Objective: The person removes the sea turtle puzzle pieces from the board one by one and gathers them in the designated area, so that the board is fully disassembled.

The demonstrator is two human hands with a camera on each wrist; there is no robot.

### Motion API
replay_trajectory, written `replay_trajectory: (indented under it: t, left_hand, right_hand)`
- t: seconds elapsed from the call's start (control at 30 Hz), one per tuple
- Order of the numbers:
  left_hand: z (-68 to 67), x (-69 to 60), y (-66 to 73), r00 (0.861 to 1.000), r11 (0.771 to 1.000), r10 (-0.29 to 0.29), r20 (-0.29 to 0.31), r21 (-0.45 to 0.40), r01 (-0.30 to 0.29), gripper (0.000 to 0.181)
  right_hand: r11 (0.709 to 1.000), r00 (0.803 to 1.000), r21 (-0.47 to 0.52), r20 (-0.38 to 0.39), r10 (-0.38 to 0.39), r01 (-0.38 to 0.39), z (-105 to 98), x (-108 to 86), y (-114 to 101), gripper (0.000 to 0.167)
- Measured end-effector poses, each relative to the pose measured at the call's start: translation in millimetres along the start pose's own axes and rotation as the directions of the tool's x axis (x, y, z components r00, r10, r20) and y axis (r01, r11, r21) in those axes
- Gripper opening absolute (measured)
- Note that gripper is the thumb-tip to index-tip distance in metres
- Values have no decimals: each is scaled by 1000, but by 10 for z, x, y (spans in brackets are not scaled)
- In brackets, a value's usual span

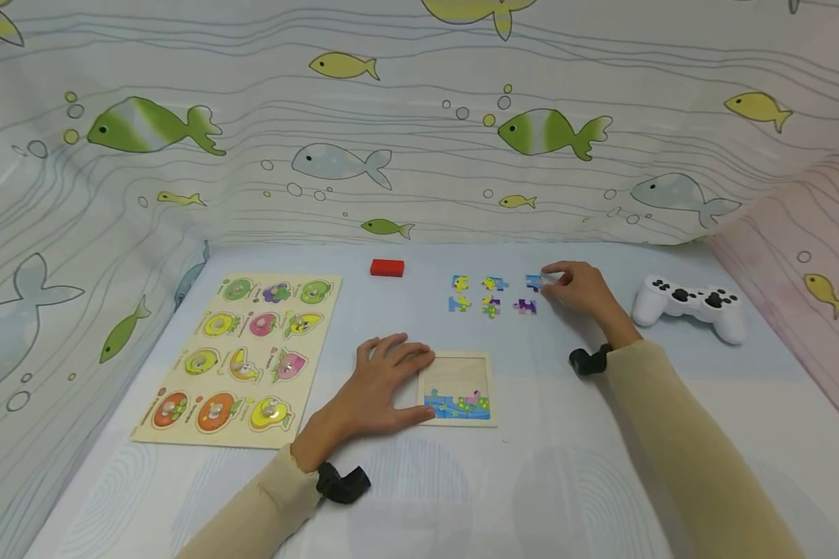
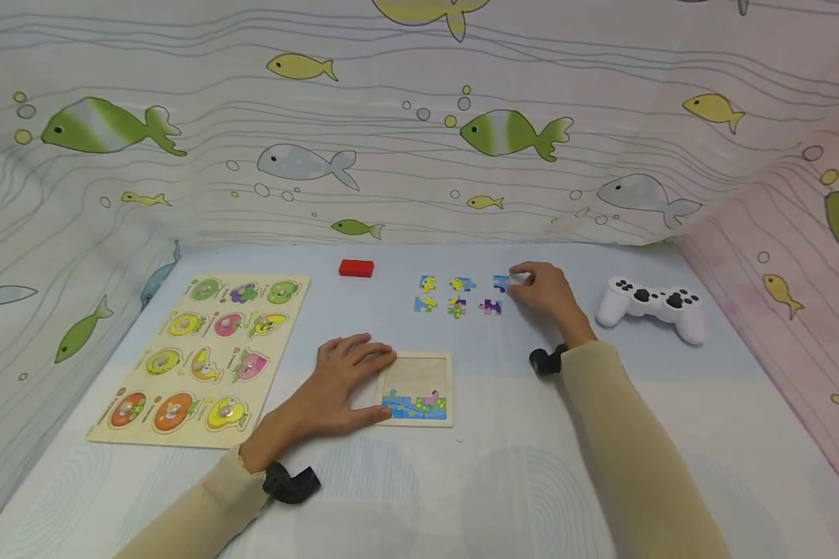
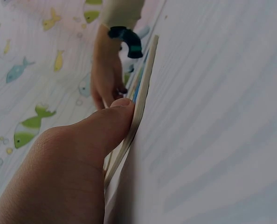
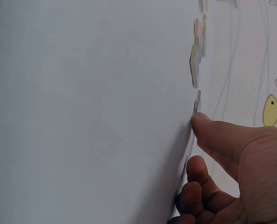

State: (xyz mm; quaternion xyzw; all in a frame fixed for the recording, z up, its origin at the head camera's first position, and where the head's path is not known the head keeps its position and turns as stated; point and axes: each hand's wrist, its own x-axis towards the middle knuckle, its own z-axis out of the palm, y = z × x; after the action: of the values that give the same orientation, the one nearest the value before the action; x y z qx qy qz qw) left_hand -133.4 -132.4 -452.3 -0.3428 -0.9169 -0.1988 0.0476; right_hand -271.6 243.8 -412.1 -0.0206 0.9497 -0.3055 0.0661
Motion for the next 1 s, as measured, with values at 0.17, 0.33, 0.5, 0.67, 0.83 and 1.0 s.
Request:
replay_trajectory:
  t: [0.17, 0.33, 0.5, 0.67, 0.83, 1.0]
  left_hand:
    - [25, -11, 8, 1000, 1000, 0, 6, -5, 0, 76]
    - [36, -15, 19, 1000, 1000, -6, 14, 2, 6, 76]
    - [38, -12, 24, 1000, 1000, -4, 12, 14, 4, 76]
    - [25, -3, 22, 1000, 1000, -4, 12, 31, 4, 77]
    - [9, 3, 20, 1000, 999, -10, 20, 34, 9, 77]
    - [-4, 5, 3, 1000, 999, -12, 23, 41, 11, 78]
  right_hand:
    - [1000, 999, -27, 43, 16, -15, 8, 58, -24, 43]
    - [1000, 998, -21, 56, 21, -20, 31, 87, -69, 42]
    - [1000, 998, 2, 50, 28, -29, 33, 64, -85, 44]
    - [995, 999, 85, 4, 48, -49, 39, -7, -71, 48]
    - [992, 1000, 125, 15, -18, 16, 77, -121, -83, 45]
    - [976, 983, 145, 54, -173, 164, 176, -253, -178, 37]
